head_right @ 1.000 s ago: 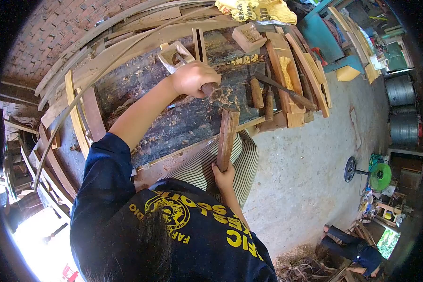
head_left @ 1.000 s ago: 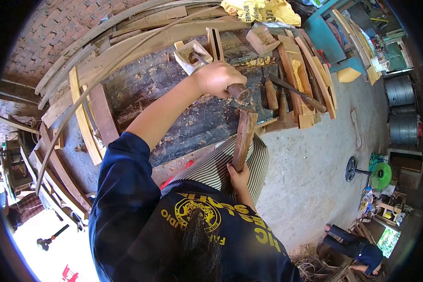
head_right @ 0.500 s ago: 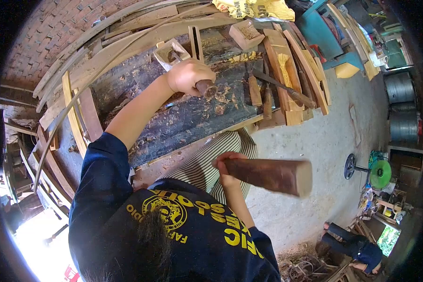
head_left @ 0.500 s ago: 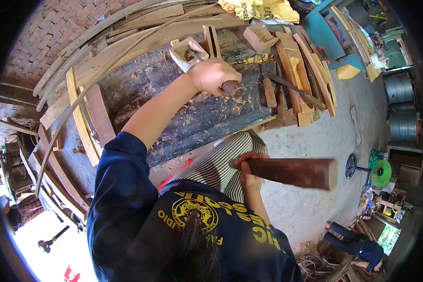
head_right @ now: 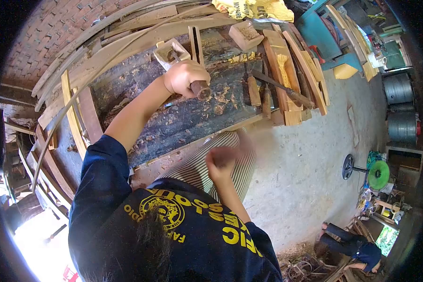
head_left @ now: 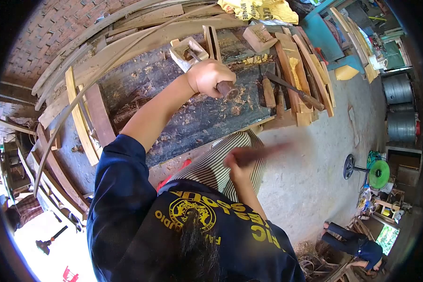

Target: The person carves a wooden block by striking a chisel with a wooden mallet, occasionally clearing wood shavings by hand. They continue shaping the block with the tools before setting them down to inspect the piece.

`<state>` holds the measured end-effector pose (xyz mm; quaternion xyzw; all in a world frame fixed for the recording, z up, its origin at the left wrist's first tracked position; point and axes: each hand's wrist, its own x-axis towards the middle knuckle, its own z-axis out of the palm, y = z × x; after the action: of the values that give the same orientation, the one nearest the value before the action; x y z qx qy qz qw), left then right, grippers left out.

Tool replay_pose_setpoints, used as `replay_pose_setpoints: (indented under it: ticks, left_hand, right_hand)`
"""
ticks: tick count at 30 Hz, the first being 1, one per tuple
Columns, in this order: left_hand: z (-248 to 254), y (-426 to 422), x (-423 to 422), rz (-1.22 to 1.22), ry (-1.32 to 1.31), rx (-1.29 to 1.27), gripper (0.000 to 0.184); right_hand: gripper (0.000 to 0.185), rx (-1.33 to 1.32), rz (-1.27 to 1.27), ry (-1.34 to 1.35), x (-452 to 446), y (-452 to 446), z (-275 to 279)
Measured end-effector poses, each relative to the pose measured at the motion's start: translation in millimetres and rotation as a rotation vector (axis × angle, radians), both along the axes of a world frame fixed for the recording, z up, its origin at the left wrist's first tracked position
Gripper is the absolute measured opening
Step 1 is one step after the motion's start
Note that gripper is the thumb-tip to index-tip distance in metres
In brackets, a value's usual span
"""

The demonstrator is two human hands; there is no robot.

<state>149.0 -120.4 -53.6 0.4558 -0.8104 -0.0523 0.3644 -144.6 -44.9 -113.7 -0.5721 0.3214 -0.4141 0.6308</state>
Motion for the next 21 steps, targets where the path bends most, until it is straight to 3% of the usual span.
replay_pose_setpoints:
  ticks: [1, 3, 5, 6, 7, 9, 10, 13, 19, 20, 21]
  left_hand:
    - [-4, -2, 1, -0.001, 0.014, -0.016, 0.031]
    - [-4, -1, 1, -0.005, 0.023, -0.022, 0.032]
    - [-3, 2, 1, 0.014, 0.046, -0.042, 0.032]
    - [-2, 3, 0, 0.023, 0.030, -0.035, 0.032]
    - [-2, 4, 0, 0.020, 0.031, -0.031, 0.032]
    - [-1, 2, 1, 0.037, -0.027, -0.006, 0.035]
    - [-2, 1, 1, 0.031, -0.025, -0.005, 0.035]
    - [0, 3, -1, -0.009, 0.038, -0.031, 0.031]
    - [-6, 8, 1, 0.032, 0.067, -0.084, 0.031]
    - [-7, 9, 1, 0.044, 0.077, -0.072, 0.032]
    - [-7, 9, 2, 0.047, 0.077, -0.071, 0.032]
  right_hand:
    - [0.028, -0.006, 0.096, 0.443, -4, -3, -11]
    - [0.033, 0.108, 0.107, 0.415, -4, 3, -11]
    - [0.031, -0.008, 0.156, 0.363, -13, 4, 0]
    - [0.027, 0.031, 0.119, 0.236, -14, 8, 5]
    - [0.023, -0.129, 0.091, 0.199, -15, 7, 13]
    - [0.021, -0.046, 0.050, -0.074, -11, 7, 0]
    - [0.026, -0.279, 0.079, 0.338, -23, -1, -26]
    - [0.035, -0.106, 0.152, 0.556, -5, -14, 3]
    - [0.039, -0.136, 0.081, 0.417, -21, -3, 29]
    - [0.042, -0.238, 0.042, 0.320, -29, -1, 4]
    - [0.043, -0.378, 0.232, 0.513, -39, -7, 3]
